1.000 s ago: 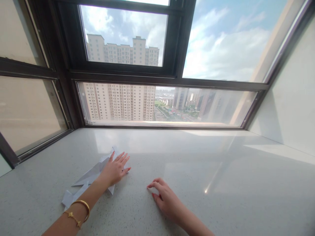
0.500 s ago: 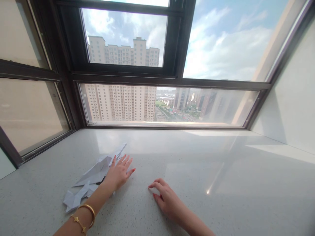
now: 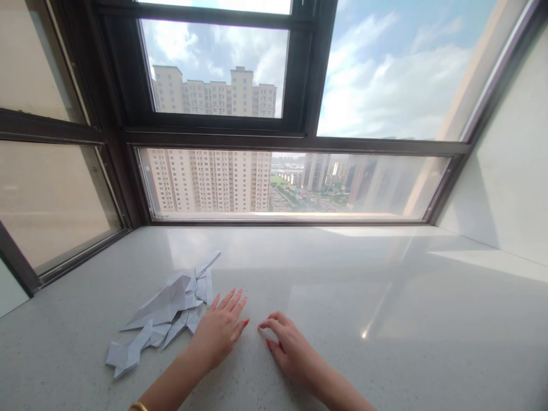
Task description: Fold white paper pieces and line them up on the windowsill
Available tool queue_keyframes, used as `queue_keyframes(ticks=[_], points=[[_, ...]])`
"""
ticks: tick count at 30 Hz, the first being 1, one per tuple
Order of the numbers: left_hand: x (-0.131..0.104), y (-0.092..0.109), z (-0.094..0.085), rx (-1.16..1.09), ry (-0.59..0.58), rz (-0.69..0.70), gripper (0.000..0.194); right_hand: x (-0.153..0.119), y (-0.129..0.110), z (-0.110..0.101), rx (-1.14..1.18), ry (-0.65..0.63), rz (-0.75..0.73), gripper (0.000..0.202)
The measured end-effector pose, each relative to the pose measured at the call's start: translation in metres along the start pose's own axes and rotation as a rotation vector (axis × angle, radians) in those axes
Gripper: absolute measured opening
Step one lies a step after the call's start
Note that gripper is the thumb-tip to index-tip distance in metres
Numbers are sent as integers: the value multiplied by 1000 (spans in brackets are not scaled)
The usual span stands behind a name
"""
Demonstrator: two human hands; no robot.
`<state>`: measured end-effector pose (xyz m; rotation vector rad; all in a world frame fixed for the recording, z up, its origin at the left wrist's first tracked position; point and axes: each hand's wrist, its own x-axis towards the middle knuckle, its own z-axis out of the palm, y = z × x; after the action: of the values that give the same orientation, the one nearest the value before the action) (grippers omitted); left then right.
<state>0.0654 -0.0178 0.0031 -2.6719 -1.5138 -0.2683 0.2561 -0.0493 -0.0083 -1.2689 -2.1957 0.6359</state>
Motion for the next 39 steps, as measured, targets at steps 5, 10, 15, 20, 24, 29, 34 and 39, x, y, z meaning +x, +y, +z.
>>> queue_keyframes(ticks=[5,10,15,20,24,29,34,39], points=[[-6,21,7,-130,-67,103,47,2,7,2,-14,48,6,33],[-10,20,9,-184,-154,135,50,3,11,-4,-124,79,31,30],[-13,13,19,-201,-152,69,55,2,12,-8,-217,-17,106,46],[-14,12,21,-199,-166,50,57,1,13,-7,-267,-102,117,59],[-15,16,20,-186,-171,41,57,1,11,-8,-283,-118,123,60],[-14,17,23,-178,-175,31,56,2,7,-10,-328,-141,141,59],[-14,17,25,-179,-137,32,54,2,8,-9,-333,-142,129,56],[-15,17,23,-179,-119,27,54,0,8,-9,-334,-133,118,53]])
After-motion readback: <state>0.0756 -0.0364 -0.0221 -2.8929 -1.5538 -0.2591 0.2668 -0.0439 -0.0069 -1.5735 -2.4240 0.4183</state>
